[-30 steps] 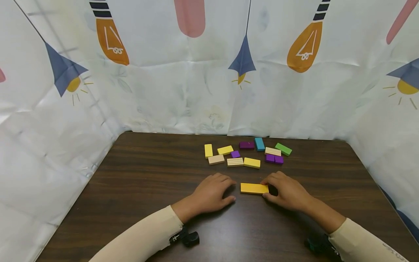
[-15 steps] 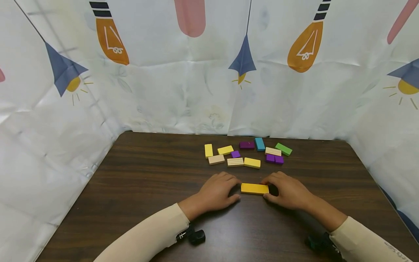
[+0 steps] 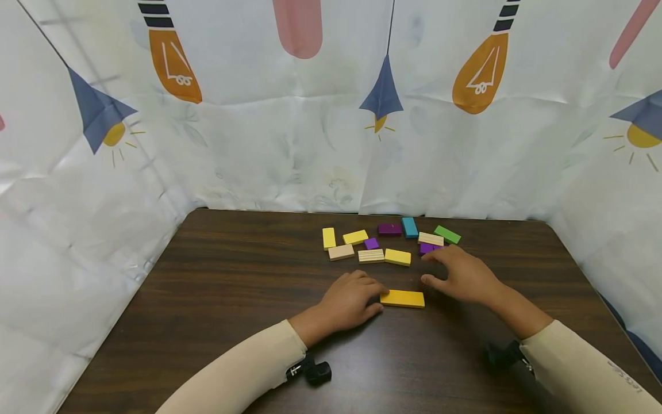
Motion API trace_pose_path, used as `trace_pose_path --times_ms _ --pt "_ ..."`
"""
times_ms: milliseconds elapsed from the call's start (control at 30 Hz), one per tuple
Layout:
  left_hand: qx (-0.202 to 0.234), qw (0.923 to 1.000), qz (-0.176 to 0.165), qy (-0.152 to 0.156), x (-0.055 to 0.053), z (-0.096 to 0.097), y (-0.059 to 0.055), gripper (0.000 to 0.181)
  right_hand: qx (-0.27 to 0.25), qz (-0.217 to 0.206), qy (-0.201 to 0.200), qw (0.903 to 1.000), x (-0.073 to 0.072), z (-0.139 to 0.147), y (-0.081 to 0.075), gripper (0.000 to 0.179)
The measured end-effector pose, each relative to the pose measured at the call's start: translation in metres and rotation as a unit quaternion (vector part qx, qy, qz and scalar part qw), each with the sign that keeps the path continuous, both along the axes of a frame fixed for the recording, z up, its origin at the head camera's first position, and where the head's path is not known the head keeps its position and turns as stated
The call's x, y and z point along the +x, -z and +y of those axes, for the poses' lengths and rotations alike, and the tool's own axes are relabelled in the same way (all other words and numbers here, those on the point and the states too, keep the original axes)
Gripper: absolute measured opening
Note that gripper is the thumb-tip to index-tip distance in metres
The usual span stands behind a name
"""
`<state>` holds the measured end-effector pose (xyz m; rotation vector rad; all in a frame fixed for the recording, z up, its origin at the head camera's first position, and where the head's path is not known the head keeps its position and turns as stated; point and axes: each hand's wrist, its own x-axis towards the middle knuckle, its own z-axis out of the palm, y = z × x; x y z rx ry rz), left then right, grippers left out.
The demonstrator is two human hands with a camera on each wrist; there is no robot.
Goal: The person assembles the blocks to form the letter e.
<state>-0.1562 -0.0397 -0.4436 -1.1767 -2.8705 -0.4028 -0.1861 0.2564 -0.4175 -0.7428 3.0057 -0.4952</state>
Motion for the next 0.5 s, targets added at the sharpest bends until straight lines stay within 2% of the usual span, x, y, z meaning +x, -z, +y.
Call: trace_pose_path --times_ms 500 --pt "-0.010 0.9996 0.025 0.004 -0.001 0.004 0.002 0.033 -0.001 -0.011 0.058 0.9982 -0.040 0.023 -0.008 0.048"
